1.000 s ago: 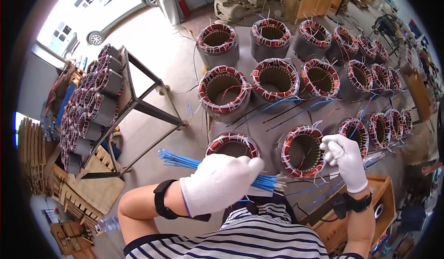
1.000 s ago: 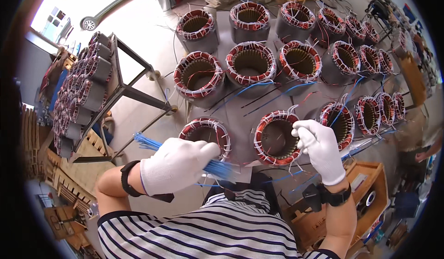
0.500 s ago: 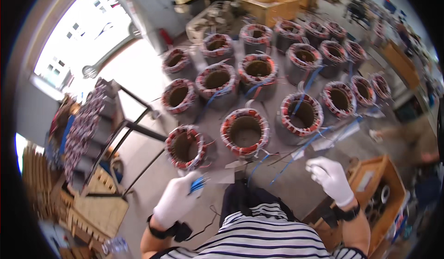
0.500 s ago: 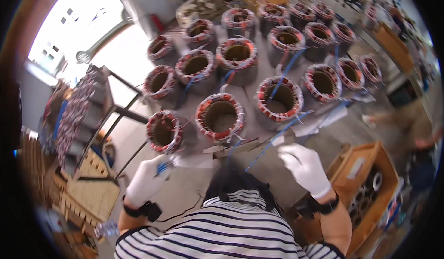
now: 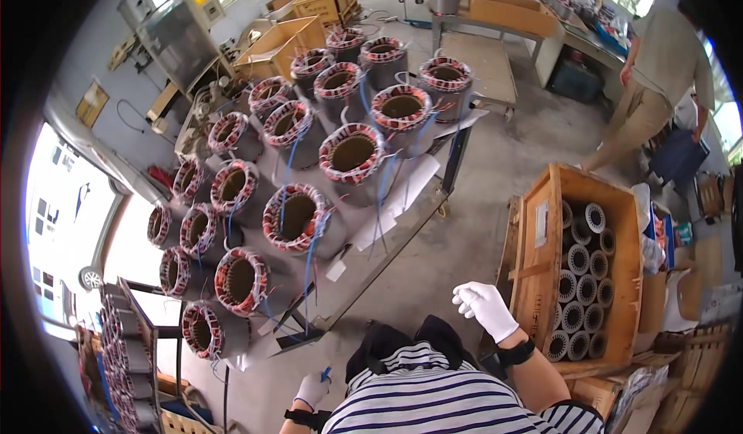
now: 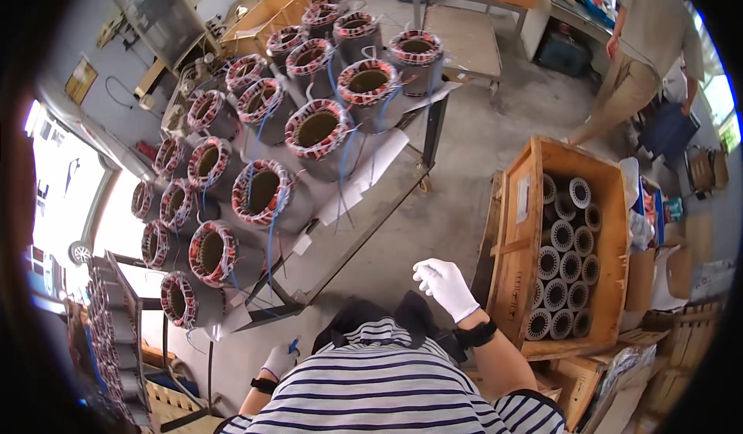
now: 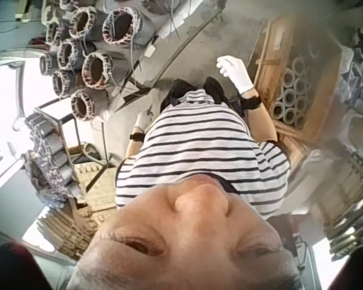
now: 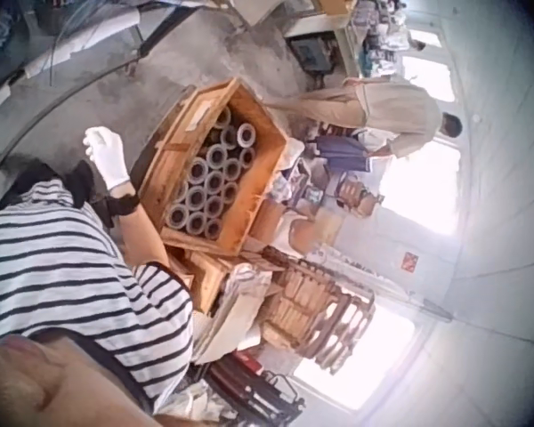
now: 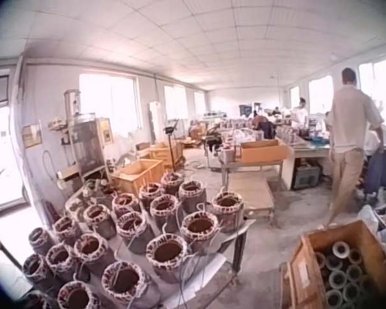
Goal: The person, using a tool and by hand, connects wires to multiple metal stators arranged on a table. The person handles bundles of blue wires, threading and securing them to the copper coils of each stator in sequence.
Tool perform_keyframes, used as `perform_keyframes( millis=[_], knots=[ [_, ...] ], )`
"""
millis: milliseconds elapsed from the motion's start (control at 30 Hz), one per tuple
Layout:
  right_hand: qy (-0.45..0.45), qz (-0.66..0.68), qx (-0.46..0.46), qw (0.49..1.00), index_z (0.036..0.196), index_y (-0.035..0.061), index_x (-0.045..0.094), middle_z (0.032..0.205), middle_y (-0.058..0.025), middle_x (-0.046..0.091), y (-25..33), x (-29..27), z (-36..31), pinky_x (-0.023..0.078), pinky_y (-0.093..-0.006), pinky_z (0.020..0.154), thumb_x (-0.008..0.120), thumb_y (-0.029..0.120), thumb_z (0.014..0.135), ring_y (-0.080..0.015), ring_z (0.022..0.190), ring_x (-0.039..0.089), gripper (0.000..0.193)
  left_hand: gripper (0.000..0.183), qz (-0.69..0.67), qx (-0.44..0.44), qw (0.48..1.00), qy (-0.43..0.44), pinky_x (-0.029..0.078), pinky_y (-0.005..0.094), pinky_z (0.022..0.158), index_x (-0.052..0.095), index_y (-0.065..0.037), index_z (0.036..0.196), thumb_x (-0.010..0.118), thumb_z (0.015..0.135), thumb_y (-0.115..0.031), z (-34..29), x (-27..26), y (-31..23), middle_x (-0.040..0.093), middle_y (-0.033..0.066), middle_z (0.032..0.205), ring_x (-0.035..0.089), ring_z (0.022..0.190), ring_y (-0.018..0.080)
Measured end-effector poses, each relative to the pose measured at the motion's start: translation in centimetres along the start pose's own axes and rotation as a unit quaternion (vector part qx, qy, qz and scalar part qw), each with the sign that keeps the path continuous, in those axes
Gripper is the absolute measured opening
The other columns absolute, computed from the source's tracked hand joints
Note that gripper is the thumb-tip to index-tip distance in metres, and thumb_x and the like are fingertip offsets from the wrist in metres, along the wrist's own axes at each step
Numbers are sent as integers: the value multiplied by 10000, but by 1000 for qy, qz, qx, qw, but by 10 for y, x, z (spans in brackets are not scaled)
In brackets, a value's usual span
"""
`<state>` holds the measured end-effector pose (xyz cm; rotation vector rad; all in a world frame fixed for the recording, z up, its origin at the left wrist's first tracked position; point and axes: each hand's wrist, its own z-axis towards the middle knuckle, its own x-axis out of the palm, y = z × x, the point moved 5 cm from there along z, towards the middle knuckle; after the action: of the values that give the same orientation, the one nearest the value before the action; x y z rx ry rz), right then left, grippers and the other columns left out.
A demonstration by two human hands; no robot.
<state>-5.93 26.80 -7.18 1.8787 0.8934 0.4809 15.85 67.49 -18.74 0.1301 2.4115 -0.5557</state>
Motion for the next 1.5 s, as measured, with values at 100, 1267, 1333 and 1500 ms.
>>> perform_keyframes(
  millis=[100, 1267, 1333, 1500],
  knots=[
    [-50, 77, -6, 996, 975, -7, 637, 802, -46, 637, 10, -35, 5, 460, -217, 590, 510, 173, 930, -86, 653, 572, 225, 261, 83, -37, 993, 75, 498, 365, 638, 669, -12, 894, 585, 802, -242, 24, 24, 3, 677, 165, 760, 665, 698, 274],
    [49, 68, 43, 996, 999, 47, 628, 875, -48, 623, 237, -397, 549, 510, -291, 672, 550, 198, 883, -135, 740, 592, 205, 456, -75, -101, 989, 82, 449, 480, 563, 606, -37, 782, 525, 819, -483, 286, 328, -366, 613, 245, 740, 610, 684, 397],
    [85, 39, 81, 992, 983, 50, 627, 891, -48, 624, 232, -397, 577, 512, -303, 702, 555, 210, 886, -146, 777, 599, 201, 437, -107, -145, 982, 63, 452, 471, 564, 615, -35, 780, 537, 814, -464, 298, 322, -406, 620, 235, 738, 615, 681, 384],
    [172, 64, 77, 980, 969, 29, 637, 867, -72, 654, 239, -361, 614, 497, -310, 691, 568, 194, 868, -163, 751, 616, 205, 391, -168, -210, 963, 22, 462, 448, 566, 636, -31, 777, 568, 801, -416, 323, 305, -491, 635, 208, 731, 627, 673, 350]
  ],
)
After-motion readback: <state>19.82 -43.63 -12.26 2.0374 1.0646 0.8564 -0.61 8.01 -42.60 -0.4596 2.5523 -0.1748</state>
